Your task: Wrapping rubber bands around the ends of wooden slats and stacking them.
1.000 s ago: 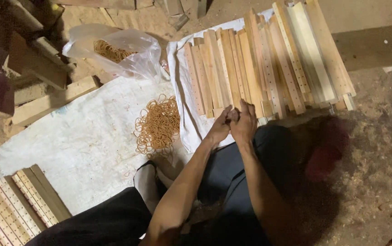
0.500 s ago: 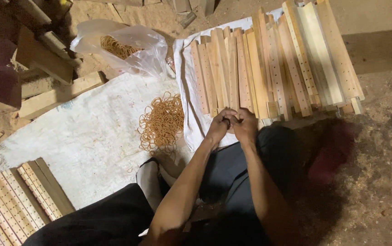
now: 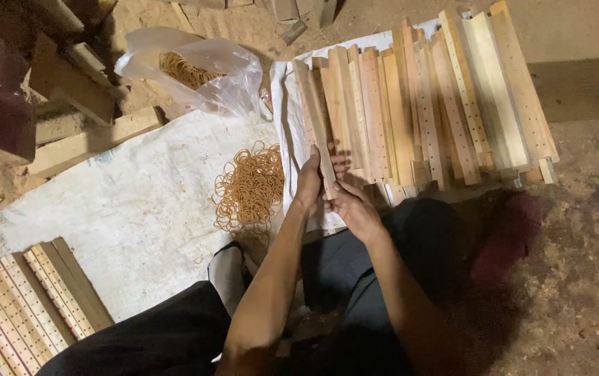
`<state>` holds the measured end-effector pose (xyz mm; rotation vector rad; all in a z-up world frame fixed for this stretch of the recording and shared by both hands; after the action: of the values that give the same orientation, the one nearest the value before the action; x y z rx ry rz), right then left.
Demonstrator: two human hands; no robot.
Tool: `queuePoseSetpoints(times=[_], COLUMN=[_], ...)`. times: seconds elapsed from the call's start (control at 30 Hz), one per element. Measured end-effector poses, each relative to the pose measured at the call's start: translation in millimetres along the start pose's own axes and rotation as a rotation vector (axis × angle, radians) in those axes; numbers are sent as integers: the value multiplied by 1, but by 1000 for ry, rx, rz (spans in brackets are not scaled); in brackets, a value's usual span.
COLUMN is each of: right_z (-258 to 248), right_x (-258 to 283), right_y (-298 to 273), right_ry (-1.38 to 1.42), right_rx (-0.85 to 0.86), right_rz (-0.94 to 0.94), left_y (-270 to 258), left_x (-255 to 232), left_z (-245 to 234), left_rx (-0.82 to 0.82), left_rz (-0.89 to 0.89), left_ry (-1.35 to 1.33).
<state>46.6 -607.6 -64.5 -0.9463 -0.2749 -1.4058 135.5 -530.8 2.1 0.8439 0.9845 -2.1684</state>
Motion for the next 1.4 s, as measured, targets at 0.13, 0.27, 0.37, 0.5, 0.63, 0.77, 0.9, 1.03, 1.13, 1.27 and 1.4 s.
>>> queuePoseSetpoints(times=[0.13, 0.27, 0.37, 0.5, 0.63, 0.77, 0.9, 1.03, 1.13, 1.27, 1.4], right_z=[-30, -4, -20, -15, -27, -42, -51, -58, -45, -33, -44], right_x=[-11, 43, 34, 26, 22, 16, 22, 26, 43, 65, 79], right_y=[14, 2, 28, 39, 52, 58, 57, 49, 31, 7, -7], right_ry=[-139, -1299, -1469, -1642, -1650, -1691, -1471, -1310, -808, -603, -725], right_rx=[-83, -290, -372, -422, -462, -522, -469, -338, -123, -89, -143], right_rz=[-31, -721, -610, -414, -359, -433, -346, -229, -363, -418, -542], left_y=[5, 19, 17, 22, 40, 35, 34, 25, 31, 32, 27], left_x=[7, 44, 60, 90, 111, 106, 98, 89, 88, 76, 67], left_z=[-12, -42, -50, -65, -78, -69, -69, -68, -76, -71, -60], left_rx=[-48, -131, -180, -206, -192, -192, -216, -239, -272, -293, -305], left_rz=[28, 64, 46, -30, -33, 12, 5, 11, 23, 42, 50], left_ry=[111, 232, 246, 389, 471, 427, 430, 401, 384, 367, 366])
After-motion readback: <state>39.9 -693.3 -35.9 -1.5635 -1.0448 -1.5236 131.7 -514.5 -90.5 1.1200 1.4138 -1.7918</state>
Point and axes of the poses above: each hand's wrist, its own y-axis towards the middle knuckle, its own z-axis out of the palm, x = y × z, the point moved 5 cm from there along y, towards the middle knuckle, and after that the axes turned 9 degrees about x, right-handed, at the moved point
